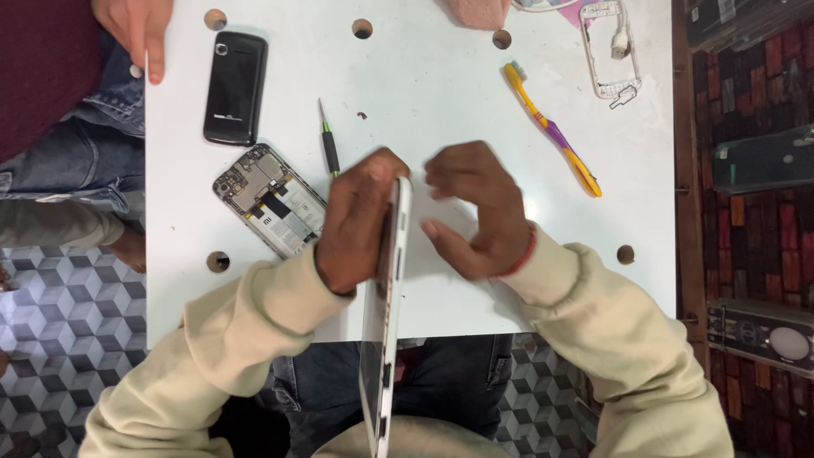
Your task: The person uses a screwdriver to pry open the casing of a white tablet with a cracked screen. They attempt to separate the screen from the frame by hand and with the tool, working along the edges and corners.
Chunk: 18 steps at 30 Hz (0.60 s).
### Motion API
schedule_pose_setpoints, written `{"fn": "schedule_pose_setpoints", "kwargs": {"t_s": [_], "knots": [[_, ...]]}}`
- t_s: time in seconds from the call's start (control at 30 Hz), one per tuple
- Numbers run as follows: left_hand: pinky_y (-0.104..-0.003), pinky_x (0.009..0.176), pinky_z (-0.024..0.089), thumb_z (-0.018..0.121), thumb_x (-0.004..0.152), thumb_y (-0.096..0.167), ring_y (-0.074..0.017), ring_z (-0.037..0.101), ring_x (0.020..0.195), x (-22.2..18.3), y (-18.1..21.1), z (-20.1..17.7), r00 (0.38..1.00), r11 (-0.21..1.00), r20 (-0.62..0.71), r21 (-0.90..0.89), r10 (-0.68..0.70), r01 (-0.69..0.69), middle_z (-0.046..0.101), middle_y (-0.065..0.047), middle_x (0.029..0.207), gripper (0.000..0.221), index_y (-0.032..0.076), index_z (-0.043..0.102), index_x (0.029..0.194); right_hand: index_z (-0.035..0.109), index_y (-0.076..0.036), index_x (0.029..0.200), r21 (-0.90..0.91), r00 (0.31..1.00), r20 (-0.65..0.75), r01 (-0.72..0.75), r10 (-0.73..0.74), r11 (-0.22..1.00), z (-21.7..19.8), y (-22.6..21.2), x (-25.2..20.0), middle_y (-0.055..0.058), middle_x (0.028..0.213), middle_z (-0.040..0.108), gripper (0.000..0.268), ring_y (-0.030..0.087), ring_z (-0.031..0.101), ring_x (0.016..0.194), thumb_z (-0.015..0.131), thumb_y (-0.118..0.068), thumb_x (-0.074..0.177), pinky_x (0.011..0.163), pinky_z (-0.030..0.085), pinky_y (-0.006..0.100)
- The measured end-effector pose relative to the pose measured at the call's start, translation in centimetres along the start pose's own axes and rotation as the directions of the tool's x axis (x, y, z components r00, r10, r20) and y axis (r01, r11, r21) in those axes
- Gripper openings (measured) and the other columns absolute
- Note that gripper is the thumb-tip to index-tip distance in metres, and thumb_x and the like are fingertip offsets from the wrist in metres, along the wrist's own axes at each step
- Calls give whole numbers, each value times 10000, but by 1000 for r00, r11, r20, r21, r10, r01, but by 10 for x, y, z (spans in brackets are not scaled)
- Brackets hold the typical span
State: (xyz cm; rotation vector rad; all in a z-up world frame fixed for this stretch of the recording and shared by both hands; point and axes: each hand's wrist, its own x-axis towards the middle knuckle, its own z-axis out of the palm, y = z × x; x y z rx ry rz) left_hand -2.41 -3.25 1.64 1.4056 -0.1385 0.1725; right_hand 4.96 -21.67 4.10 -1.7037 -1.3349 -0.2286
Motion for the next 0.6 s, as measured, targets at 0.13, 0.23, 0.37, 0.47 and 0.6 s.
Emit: {"fn": "schedule_pose_setpoints", "kwargs": {"t_s": [0.13,0.23,0.37,0.47,0.6], "knots": [[-287,591,392,372,1110,534,-91,443,672,-8,-14,26,963,957,86,-120,-256,265,493,1,717,580,40,553,867,565,-72,984,39,982,-84,173,-169,984,-4,-8,-18,129,996,538,227,303,557,937,663,-203,826,749,456,421],[-292,578,392,359,1096,522,-97,465,645,-8,-24,44,928,902,143,-224,-343,368,525,-9,703,579,30,579,883,574,-71,961,36,972,-150,187,-180,982,-4,-6,-21,114,961,513,205,300,535,890,658,-244,888,729,470,412],[-284,640,432,327,1117,500,-92,491,717,-2,-35,69,952,919,83,-247,-295,306,551,-11,769,579,17,589,934,536,-61,967,39,982,-182,46,-39,998,-14,-2,-22,125,1000,519,246,285,546,923,581,-303,985,730,469,389],[-289,701,473,317,1123,485,-103,533,773,5,-42,84,966,937,57,-237,-251,257,592,-27,826,573,6,591,966,513,-54,948,128,968,-250,24,9,991,-13,8,-23,125,976,495,274,257,526,880,555,-311,1032,710,458,372],[-298,735,501,296,1104,464,-113,577,813,8,-48,90,981,964,11,-180,-196,194,635,-47,863,562,2,613,1054,440,-72,940,311,949,-281,-53,145,949,-7,17,-29,94,949,487,271,212,481,837,541,-284,1075,696,466,342]]}}
